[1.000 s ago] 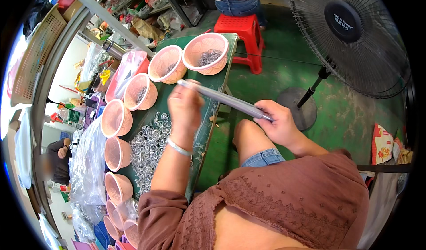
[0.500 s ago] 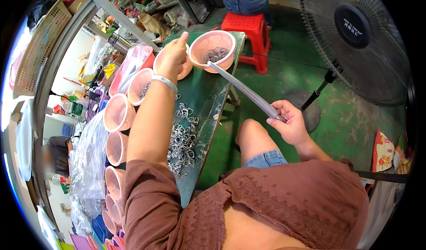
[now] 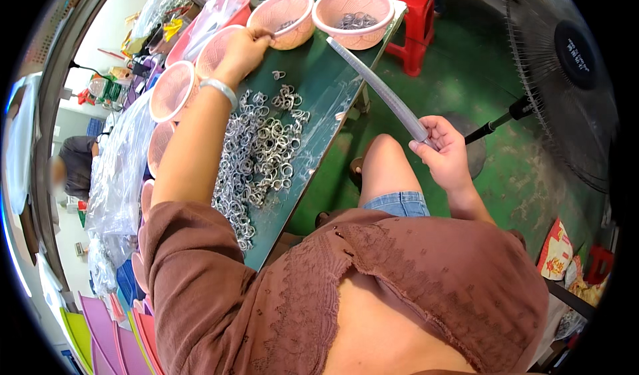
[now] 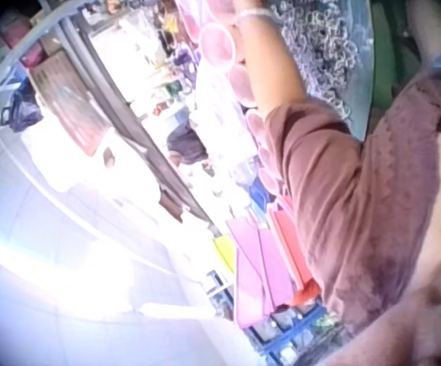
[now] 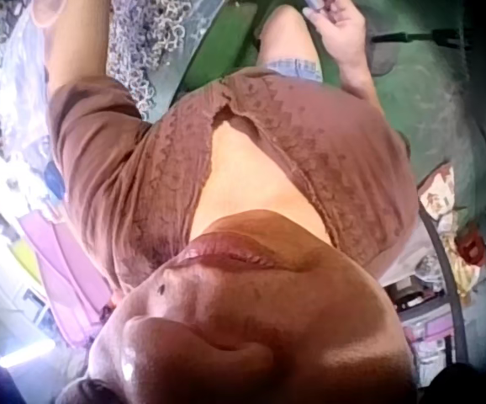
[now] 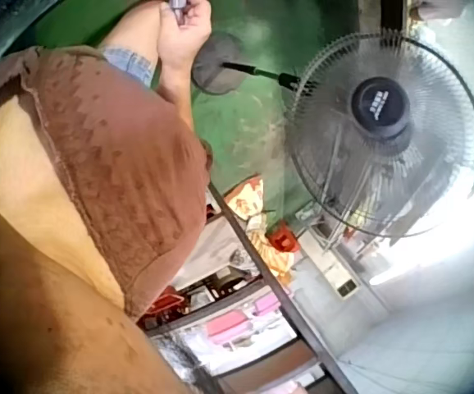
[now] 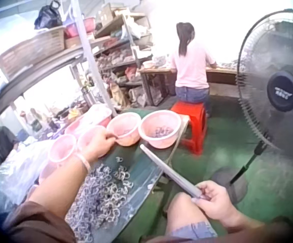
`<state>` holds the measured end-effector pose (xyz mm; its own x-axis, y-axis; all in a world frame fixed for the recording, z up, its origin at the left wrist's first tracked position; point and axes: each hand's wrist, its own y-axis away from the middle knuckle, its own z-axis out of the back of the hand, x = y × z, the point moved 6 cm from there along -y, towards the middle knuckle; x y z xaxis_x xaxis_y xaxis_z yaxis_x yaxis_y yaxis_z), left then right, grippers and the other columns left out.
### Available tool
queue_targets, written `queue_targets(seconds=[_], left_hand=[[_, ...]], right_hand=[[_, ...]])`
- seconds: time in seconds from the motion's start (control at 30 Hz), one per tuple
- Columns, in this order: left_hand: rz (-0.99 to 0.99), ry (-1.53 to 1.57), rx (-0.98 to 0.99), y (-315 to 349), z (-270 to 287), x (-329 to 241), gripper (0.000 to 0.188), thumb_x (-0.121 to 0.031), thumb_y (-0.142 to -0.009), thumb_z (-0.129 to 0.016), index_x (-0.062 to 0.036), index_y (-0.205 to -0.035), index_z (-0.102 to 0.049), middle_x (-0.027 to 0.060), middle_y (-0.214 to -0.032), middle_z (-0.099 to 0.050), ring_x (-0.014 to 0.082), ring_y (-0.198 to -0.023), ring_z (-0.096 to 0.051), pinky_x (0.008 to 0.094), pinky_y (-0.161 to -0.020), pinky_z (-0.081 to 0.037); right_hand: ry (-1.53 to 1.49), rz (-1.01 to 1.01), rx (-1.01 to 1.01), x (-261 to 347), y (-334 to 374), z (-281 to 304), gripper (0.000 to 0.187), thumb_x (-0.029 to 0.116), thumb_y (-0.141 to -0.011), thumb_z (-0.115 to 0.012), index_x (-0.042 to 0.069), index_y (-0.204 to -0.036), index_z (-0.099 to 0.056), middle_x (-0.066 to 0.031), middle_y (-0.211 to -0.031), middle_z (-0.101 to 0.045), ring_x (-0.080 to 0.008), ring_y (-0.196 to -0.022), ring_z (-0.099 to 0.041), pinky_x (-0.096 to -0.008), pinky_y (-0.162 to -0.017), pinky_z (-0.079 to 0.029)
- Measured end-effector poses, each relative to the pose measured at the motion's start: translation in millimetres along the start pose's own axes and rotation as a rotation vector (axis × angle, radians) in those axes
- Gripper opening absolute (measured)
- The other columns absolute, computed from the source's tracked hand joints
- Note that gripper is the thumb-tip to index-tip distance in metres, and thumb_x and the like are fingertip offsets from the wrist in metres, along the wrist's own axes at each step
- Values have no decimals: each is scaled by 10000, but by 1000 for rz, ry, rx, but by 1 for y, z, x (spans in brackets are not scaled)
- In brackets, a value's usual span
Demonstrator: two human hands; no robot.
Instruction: The person picks up metal rings from a pile and slides each one onto a tapered measurement tool by hand, then places the checked rings into colored plastic bowls.
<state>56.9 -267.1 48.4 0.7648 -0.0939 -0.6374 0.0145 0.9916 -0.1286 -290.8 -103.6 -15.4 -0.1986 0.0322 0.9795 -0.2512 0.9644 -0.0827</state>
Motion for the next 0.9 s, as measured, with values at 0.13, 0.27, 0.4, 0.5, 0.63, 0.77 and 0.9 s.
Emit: queue_targets(seconds=[0.13, 0.27, 0.4, 0.5, 0.63, 0.77, 0.9], left_hand=[[-105, -226, 212, 58, -34, -7, 228, -163, -737, -604, -35, -923, -637, 142, -885, -634, 244, -810, -615, 317, -742, -465], [-31, -219, 161, 81, -40, 8, 240, -81, -709, -615, 0, -935, -601, 108, -827, -626, 170, -759, -593, 278, -701, -458], [43, -257, 190, 104, -25, 23, 207, -1, -651, -540, -33, -840, -619, 95, -741, -596, 185, -688, -574, 291, -644, -446], [-17, -375, 165, 122, -12, 22, 167, -20, -642, -523, -54, -754, -641, 144, -773, -574, 274, -753, -574, 344, -692, -447], [-60, -358, 40, 128, -3, 21, 154, -53, -673, -503, -52, -725, -648, 158, -811, -576, 300, -783, -568, 368, -726, -445], [-90, -241, -79, 113, -9, 13, 214, -65, -720, -506, -25, -894, -623, 137, -842, -610, 246, -796, -593, 313, -742, -454], [-44, -279, -114, 104, -4, 18, 220, -86, -719, -503, -36, -893, -627, 171, -886, -598, 303, -846, -576, 364, -779, -445]], right_hand=[[-11, 15, 73, -9, -4, -13, 265, -81, -745, -552, -26, -997, -489, -27, -857, -536, -64, -784, -498, -199, -693, -405], [-39, 46, 123, -8, -3, -28, 266, -86, -745, -550, -23, -996, -486, -29, -880, -538, -73, -818, -505, -213, -730, -414], [-34, 18, 143, -12, 0, -34, 273, -83, -744, -557, -23, -1000, -484, -32, -893, -543, -80, -835, -512, -224, -764, -415], [-18, 15, 144, -13, 1, -38, 274, -80, -744, -560, -22, -1000, -484, -35, -898, -545, -86, -843, -517, -232, -776, -416], [10, 18, 161, -13, -1, -45, 275, -75, -741, -565, -23, -999, -484, -41, -897, -548, -93, -847, -521, -238, -778, -418], [16, 22, 174, -14, -4, -51, 275, -68, -739, -572, -24, -997, -485, -44, -891, -550, -94, -843, -523, -238, -773, -420], [24, 8, 142, -17, -4, -50, 271, -69, -736, -571, -19, -990, -491, -37, -869, -551, -86, -817, -520, -227, -746, -420]])
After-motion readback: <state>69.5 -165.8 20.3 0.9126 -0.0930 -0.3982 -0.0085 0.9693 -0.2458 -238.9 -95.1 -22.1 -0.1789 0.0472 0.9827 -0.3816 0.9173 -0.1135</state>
